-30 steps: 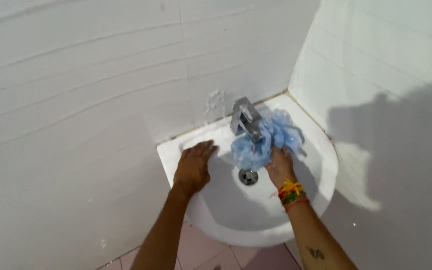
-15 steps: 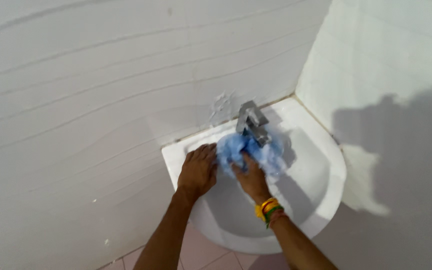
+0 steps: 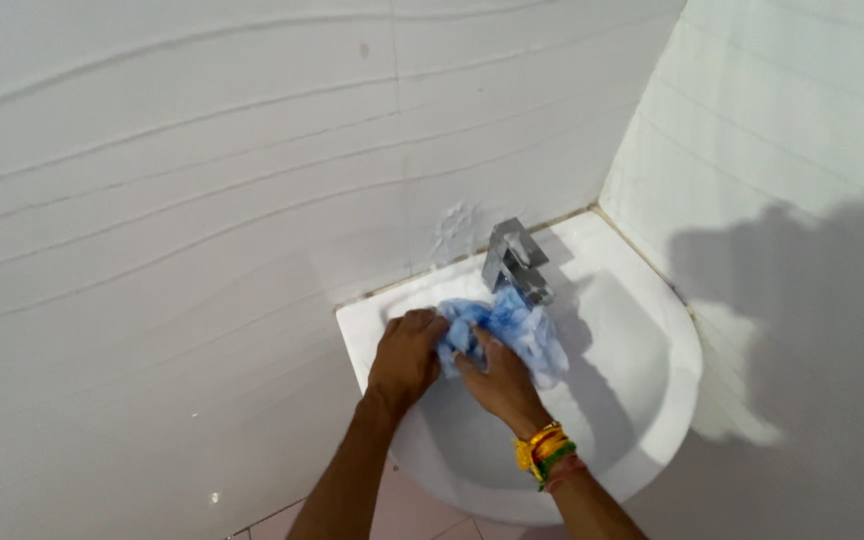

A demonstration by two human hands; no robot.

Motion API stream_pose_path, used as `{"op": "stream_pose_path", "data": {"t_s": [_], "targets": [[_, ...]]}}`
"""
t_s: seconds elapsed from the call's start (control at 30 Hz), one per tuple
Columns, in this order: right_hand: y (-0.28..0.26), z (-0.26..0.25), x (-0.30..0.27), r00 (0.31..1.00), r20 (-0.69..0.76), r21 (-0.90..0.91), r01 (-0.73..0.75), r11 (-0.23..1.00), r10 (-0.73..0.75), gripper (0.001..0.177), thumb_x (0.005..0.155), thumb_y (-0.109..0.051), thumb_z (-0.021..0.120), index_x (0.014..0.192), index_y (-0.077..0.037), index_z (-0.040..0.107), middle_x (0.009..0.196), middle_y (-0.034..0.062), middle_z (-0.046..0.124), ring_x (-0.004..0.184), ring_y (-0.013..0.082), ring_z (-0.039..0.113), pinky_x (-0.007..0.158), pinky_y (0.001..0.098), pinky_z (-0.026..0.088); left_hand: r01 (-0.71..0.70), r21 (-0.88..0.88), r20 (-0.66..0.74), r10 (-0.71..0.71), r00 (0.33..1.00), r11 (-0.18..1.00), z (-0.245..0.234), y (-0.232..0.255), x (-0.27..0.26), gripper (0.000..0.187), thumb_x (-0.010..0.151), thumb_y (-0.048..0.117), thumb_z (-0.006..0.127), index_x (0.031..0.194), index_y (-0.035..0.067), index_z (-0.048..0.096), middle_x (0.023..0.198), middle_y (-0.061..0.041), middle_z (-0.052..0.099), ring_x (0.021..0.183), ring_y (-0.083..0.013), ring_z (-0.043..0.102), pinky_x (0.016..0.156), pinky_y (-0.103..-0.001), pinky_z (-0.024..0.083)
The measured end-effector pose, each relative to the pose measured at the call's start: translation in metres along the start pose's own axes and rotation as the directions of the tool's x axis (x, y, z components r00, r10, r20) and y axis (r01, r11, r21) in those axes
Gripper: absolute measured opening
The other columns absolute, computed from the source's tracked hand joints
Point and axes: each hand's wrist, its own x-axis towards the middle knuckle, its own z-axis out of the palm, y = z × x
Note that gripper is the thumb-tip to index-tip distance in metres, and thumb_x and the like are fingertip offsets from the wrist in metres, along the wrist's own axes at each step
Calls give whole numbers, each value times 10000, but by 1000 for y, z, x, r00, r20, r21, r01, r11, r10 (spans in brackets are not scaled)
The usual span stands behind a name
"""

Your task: The person applies cleaning foam to a small wall-mounted sink and a faucet, scrubbing the surfaces with a blue sponge and wiping different parts of the basin.

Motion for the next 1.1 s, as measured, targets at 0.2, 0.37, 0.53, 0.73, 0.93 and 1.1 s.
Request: {"op": "stream_pose_path", "data": {"t_s": [0.2,0.37,0.53,0.73,0.93,1.1], "targets": [[-15,-43,-28,928,-312,-386,73,920,-205,579,861,-253,747,1400,-124,578,1343,198,646,1278,428,564,1048,485,467,-24,-77,-60,20,998,997,-3,0,-5,546,708,10,652,1252,16,602,1259,-181,642,1208,-358,563,1021,-479,428],[-7,-30,-25,978,-153,-445,59,894,-140,918,742,-251,850,1529,-96,405,1445,325,330,1310,567,414,1027,537,429,-22,-94,-93,13,996,995,-7,4,-8,552,723,8,635,1275,22,604,1269,-163,657,1215,-338,574,1027,-466,436],[0,-8,6,958,-151,-377,171,910,-242,991,658,-169,884,1517,-120,392,1514,379,285,1269,595,413,963,505,486,23,-92,-59,-29,998,995,-6,0,-5,557,730,41,632,1285,18,597,1288,-160,656,1218,-336,574,1017,-458,438],[34,-16,11,990,-95,-374,62,925,-105,712,713,-88,797,1381,-169,563,1449,175,472,1145,424,632,925,453,574,44,-98,-49,-49,998,994,-4,-1,-10,583,719,109,657,1292,24,594,1300,-161,652,1220,-340,576,1047,-460,436],[19,-6,-21,977,-177,-146,95,985,-121,540,720,-110,802,1237,-66,651,1334,205,527,1101,422,656,927,447,564,81,-114,-83,-90,992,990,-1,-13,-3,641,670,159,748,1293,77,620,1262,-142,685,1179,-356,596,982,-472,469],[-8,-21,-3,919,-228,-66,315,947,-322,627,760,-150,760,1361,-67,600,1457,276,467,1276,446,573,998,431,539,10,-267,-254,-80,964,964,23,-31,-15,670,644,160,891,1239,45,604,1267,-154,654,1106,-348,621,914,-407,553]]}}
